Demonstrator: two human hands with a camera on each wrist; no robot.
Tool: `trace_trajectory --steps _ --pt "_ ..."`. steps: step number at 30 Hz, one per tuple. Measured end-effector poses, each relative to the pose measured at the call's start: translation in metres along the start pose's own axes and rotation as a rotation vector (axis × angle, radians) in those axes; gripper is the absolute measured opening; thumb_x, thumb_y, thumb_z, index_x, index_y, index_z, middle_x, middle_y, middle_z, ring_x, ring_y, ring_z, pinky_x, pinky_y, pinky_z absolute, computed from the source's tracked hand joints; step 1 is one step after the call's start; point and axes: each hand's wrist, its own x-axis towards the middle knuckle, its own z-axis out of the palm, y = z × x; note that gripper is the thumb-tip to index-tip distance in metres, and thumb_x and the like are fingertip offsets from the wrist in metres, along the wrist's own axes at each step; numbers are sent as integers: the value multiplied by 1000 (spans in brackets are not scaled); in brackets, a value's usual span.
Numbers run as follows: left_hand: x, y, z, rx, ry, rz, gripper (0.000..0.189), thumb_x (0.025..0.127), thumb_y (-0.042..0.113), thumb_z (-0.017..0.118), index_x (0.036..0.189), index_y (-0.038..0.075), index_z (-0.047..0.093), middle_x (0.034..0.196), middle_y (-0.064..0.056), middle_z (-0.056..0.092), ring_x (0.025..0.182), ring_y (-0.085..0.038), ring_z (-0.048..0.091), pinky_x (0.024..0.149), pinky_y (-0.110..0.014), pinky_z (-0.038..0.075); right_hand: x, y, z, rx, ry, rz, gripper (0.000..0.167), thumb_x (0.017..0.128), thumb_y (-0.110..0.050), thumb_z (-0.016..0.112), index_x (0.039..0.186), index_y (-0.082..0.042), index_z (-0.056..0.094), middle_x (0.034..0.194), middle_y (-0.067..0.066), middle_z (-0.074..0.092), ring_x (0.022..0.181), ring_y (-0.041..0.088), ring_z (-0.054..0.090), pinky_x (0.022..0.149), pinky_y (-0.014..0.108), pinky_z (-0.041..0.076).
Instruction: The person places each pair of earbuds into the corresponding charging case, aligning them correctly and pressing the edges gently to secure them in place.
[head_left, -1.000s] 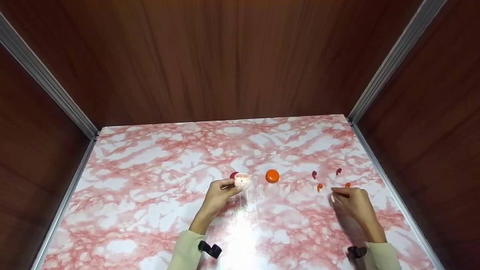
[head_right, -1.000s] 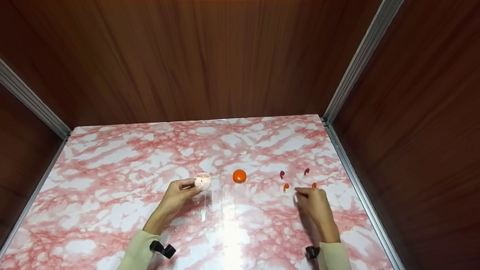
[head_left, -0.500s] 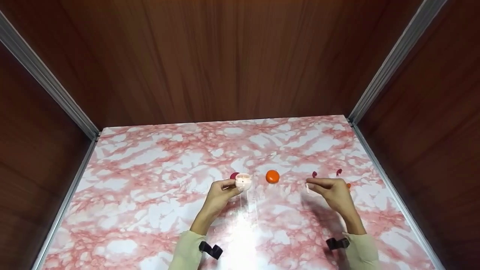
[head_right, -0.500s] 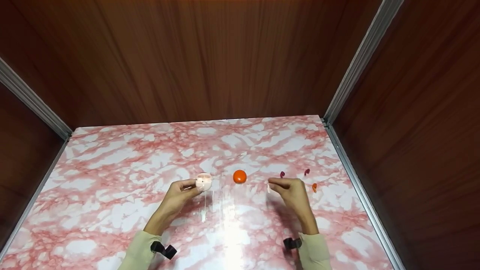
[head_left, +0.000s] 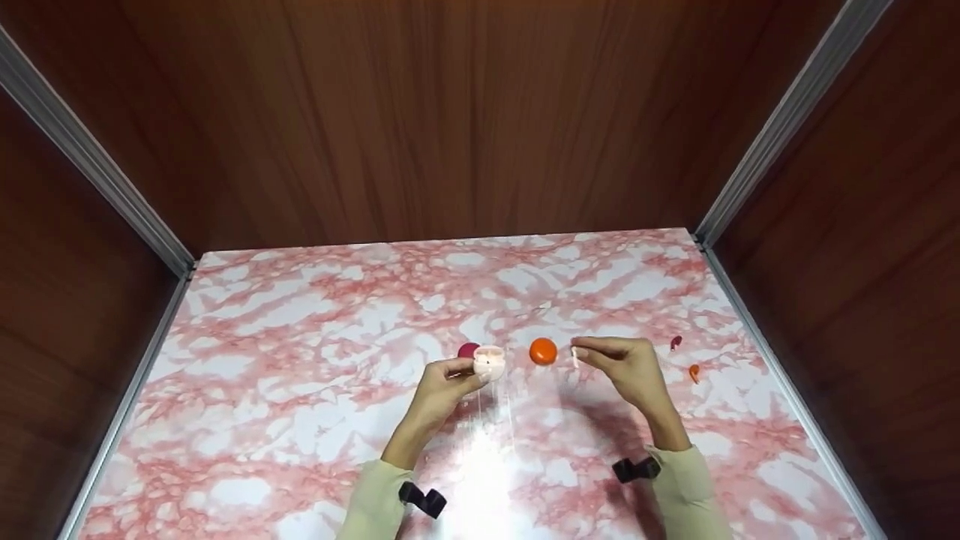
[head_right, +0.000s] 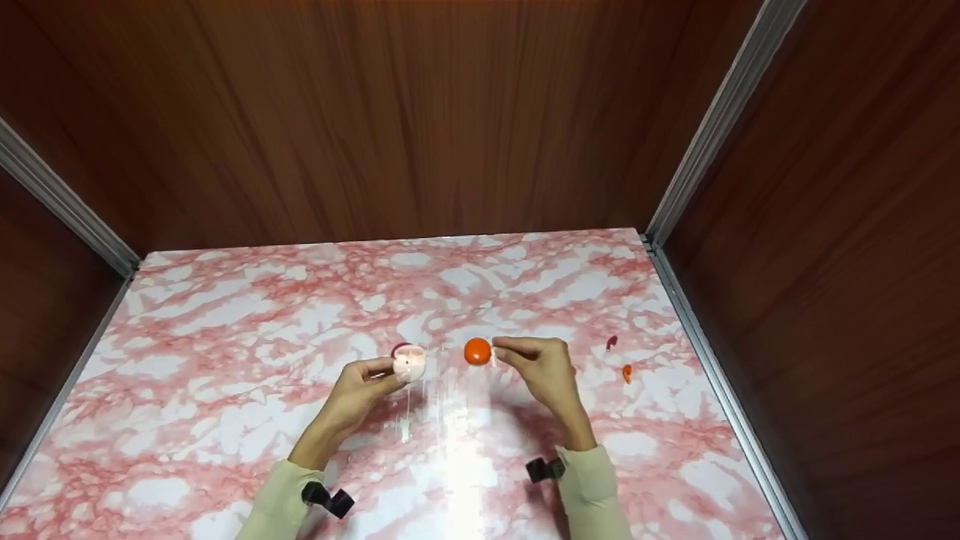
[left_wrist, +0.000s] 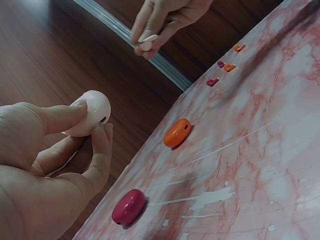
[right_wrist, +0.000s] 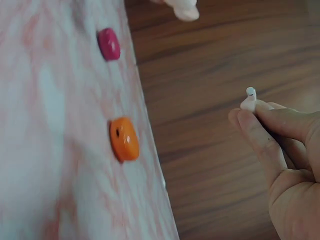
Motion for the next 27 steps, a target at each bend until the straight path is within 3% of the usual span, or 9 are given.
trace_trajectory --steps 9,16,22,27 --pt "3 1 2 38 14 1 34 94 8 76 122 -11 71 114 -14 74 100 -11 69 87 -19 60 14 -17 30 121 6 -52 19 90 -11 83 108 -7 84 110 19 80 99 8 78 88 24 63" --pt "1 4 4 22 13 14 35 93 5 75 122 -14 69 117 -17 72 101 -13 71 87 -19 60 23 -31 48 132 15 -121 18 90 -9 82 108 -8 84 108 12 82 100 10 78 89 24 63" --pt "2 4 5 11 13 28 34 93 5 76 120 -14 70 111 -13 72 97 -11 71 85 -18 60 26 -41 65 201 -4 -185 19 90 -3 80 109 2 82 109 22 79 99 12 79 87 27 64" --pt "1 3 5 -5 4 32 34 93 5 75 121 -15 70 112 -12 72 97 -10 71 85 -18 60 25 -42 77 230 -17 -188 18 90 1 79 108 3 81 109 24 79 97 10 79 87 27 64"
